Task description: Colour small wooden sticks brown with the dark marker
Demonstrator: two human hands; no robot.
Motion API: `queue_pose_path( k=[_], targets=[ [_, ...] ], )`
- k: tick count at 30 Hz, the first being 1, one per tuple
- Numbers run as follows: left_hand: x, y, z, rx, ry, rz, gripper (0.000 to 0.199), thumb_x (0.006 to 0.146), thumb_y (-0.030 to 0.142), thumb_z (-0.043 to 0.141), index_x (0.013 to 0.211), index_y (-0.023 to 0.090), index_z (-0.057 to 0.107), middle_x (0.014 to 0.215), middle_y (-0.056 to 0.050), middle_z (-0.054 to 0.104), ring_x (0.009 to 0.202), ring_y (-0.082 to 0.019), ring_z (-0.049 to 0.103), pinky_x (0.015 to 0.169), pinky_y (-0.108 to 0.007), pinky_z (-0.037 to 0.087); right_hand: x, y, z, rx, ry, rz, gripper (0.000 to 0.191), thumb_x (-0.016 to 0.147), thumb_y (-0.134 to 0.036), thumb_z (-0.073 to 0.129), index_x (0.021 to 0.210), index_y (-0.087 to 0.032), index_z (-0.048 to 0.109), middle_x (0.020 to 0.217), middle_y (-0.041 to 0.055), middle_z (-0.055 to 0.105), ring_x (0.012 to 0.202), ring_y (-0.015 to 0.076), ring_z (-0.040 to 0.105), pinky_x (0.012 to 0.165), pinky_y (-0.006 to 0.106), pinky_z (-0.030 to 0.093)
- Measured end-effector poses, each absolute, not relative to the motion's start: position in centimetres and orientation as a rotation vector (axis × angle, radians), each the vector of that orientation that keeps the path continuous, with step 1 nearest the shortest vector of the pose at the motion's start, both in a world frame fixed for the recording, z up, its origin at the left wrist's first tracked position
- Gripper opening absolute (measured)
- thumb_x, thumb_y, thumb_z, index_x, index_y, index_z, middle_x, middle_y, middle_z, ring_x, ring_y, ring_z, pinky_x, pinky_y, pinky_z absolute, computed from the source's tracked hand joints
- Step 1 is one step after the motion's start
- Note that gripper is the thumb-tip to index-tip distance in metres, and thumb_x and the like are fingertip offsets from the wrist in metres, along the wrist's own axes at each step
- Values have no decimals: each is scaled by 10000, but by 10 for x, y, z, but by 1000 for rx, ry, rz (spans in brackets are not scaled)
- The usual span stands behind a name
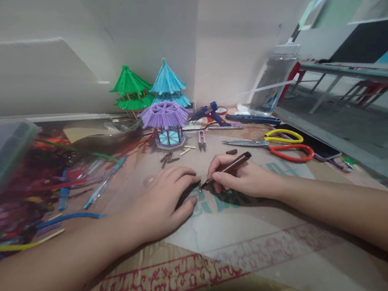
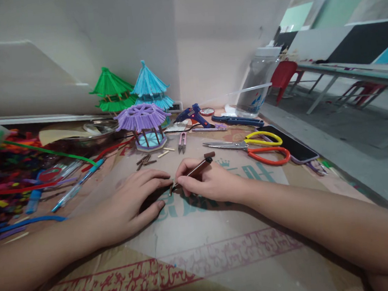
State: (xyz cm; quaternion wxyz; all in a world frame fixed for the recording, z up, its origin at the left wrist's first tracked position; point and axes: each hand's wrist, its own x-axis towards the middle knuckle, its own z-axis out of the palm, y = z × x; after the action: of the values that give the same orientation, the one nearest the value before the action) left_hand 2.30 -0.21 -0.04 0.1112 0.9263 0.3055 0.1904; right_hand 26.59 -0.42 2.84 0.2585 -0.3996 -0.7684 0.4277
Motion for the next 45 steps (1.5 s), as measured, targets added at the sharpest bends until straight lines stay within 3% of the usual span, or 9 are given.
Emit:
queue_pose_path(
  k=[45],
  targets=[
    [23, -2, 0, 2743, 892, 560, 345, 967, 287, 500, 1273, 162, 595, 1316, -130, 587, 1256, -294, 526, 1084, -512, 446, 266, -4, 28, -1073, -2071, 1150, 119, 952, -287, 557, 914, -174, 566, 700, 8, 666, 617, 112, 587, 574, 237, 467]
  ],
)
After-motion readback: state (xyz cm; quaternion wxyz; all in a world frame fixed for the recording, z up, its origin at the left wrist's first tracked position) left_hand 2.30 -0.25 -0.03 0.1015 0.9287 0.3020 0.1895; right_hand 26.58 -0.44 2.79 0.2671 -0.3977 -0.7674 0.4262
